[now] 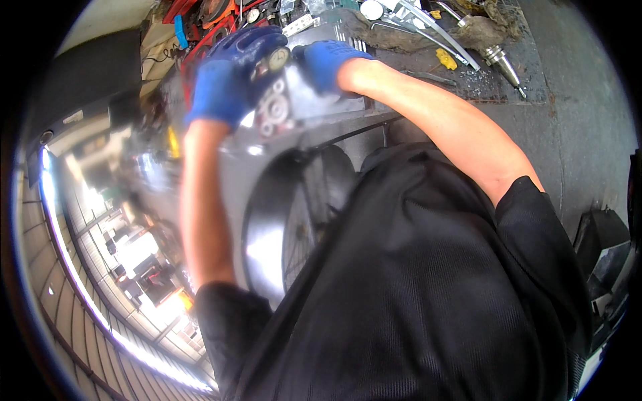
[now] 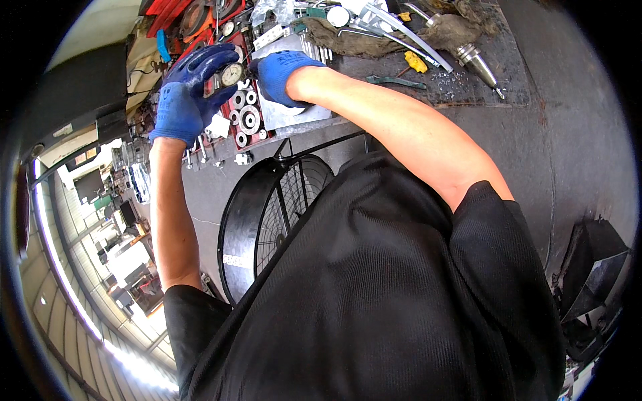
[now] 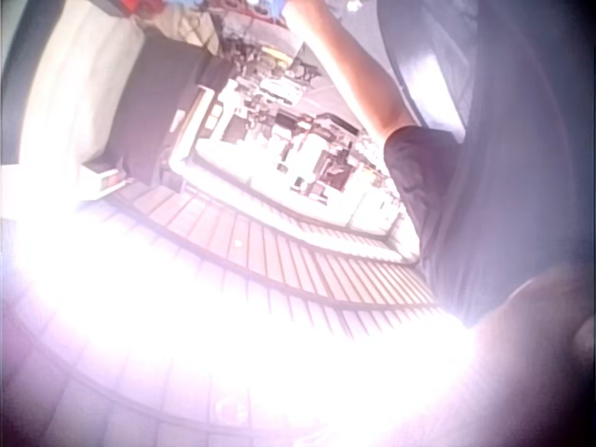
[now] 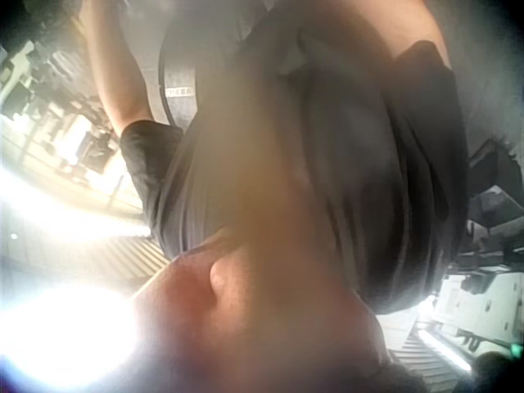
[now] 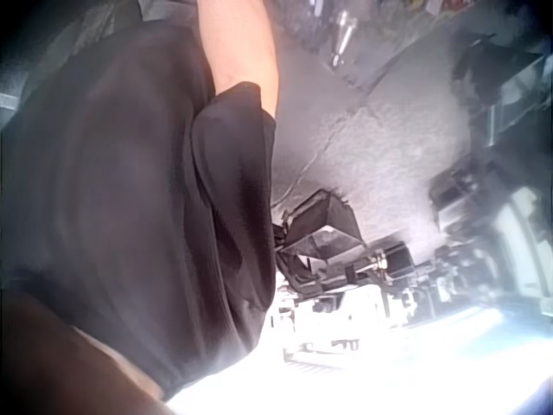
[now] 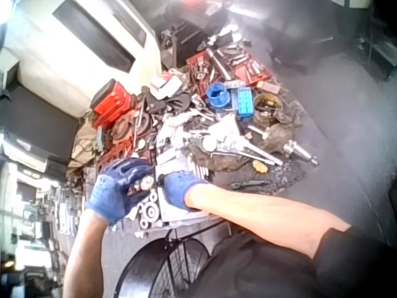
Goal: The person uses a dial caliper to measure the dimensions of a small metal ring and a cylindrical metal part on a workbench. The person adjusts the caliper jaws, places the tool on the objects, and reads the dial gauge to determine the measurements.
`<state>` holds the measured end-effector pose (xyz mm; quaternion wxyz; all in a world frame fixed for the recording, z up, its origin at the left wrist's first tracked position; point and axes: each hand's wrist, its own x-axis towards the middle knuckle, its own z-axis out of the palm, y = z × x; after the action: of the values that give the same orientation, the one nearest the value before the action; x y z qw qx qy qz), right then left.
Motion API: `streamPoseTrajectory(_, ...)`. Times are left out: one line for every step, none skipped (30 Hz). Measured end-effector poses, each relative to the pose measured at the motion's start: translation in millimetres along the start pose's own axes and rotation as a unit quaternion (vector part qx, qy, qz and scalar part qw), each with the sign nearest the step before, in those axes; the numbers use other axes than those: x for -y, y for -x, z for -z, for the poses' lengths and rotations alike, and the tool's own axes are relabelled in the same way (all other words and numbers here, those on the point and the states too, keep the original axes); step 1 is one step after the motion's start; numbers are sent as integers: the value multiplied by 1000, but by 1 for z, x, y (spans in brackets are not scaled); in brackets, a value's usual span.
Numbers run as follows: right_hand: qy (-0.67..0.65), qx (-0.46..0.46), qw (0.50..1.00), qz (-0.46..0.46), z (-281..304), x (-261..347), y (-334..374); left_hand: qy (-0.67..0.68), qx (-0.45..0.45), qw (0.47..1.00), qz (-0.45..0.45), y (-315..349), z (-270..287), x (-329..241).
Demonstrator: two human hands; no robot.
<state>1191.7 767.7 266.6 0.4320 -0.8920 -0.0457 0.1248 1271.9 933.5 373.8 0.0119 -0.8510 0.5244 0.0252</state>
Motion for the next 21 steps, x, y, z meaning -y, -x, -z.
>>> streamPoseTrajectory(8, 8, 1000, -1, 0, 1, -1, -5, 5, 1000, 6, 1, -1, 2)
streamPoseTrajectory(1, 10, 1000, -5, 1, 2, 0, -14, 14, 1000, 20, 4, -5, 5)
streamPoseTrajectory(-5, 13, 1000, -10, 3, 3, 3, -18, 11, 1000, 22, 6, -5, 4)
streamPoseTrajectory(-12, 15, 1000, -15, 4, 3, 4, -21, 9, 999, 23, 5, -4, 2)
streamPoseTrajectory(-14, 15, 1000, -14, 3, 1, 4, -19, -5, 1000, 13, 6, -1, -6)
streamPoseTrajectory(-16, 15, 1000, -13, 0, -2, 4, -17, -19, 1000, 3, 6, 2, -13)
streamPoseTrajectory(-18, 14, 1000, -14, -2, -5, 4, -17, -26, 999, -13, 5, 5, -17)
streamPoseTrajectory(-17, 10, 1000, -10, -2, -8, 4, -17, -33, 999, -28, 5, 8, -20)
streamPoseTrajectory(-16, 5, 1000, -5, -2, -10, 4, -17, -40, 998, -44, 4, 8, -22)
streamPoseTrajectory(-15, 2, 1000, 1, -2, -10, 4, -16, -43, 998, -45, 4, 9, -21)
streamPoseTrajectory(-14, 12, 1000, -5, -2, -9, 3, -16, -46, 998, -47, 5, 8, -21)
streamPoseTrajectory(-13, 22, 1000, -11, 0, -7, 3, -16, -49, 997, -48, 6, 8, -20)
streamPoseTrajectory(-12, 32, 999, -16, 2, -5, 2, -15, -50, 998, -43, 7, 7, -19)
streamPoseTrajectory(-8, 24, 1000, -12, 1, -5, 1, -15, -51, 998, -37, 6, 5, -18)
streamPoseTrajectory(-4, 17, 1000, -8, -1, -4, 0, -15, -52, 998, -32, 6, 4, -17)
streamPoseTrajectory(0, 9, 1000, -5, -1, -4, 1, -14, -50, 998, -31, 5, 3, -17)
streamPoseTrajectory(1, 14, 1000, -3, 1, -3, 1, -14, -49, 998, -30, 5, 2, -15)
streamPoseTrajectory(1, 18, 1000, -1, 3, -2, 2, -14, -48, 998, -30, 4, 1, -14)
streamPoseTrajectory(1, 23, 1000, 1, 5, -2, 3, -12, -52, 998, -36, 3, 1, -13)
streamPoseTrajectory(4, 21, 1000, 5, 4, -3, 2, -9, -55, 998, -42, 2, 0, -12)
streamPoseTrajectory(8, 19, 1000, 8, 1, -5, 0, -7, -59, 997, -49, 2, -1, -12)
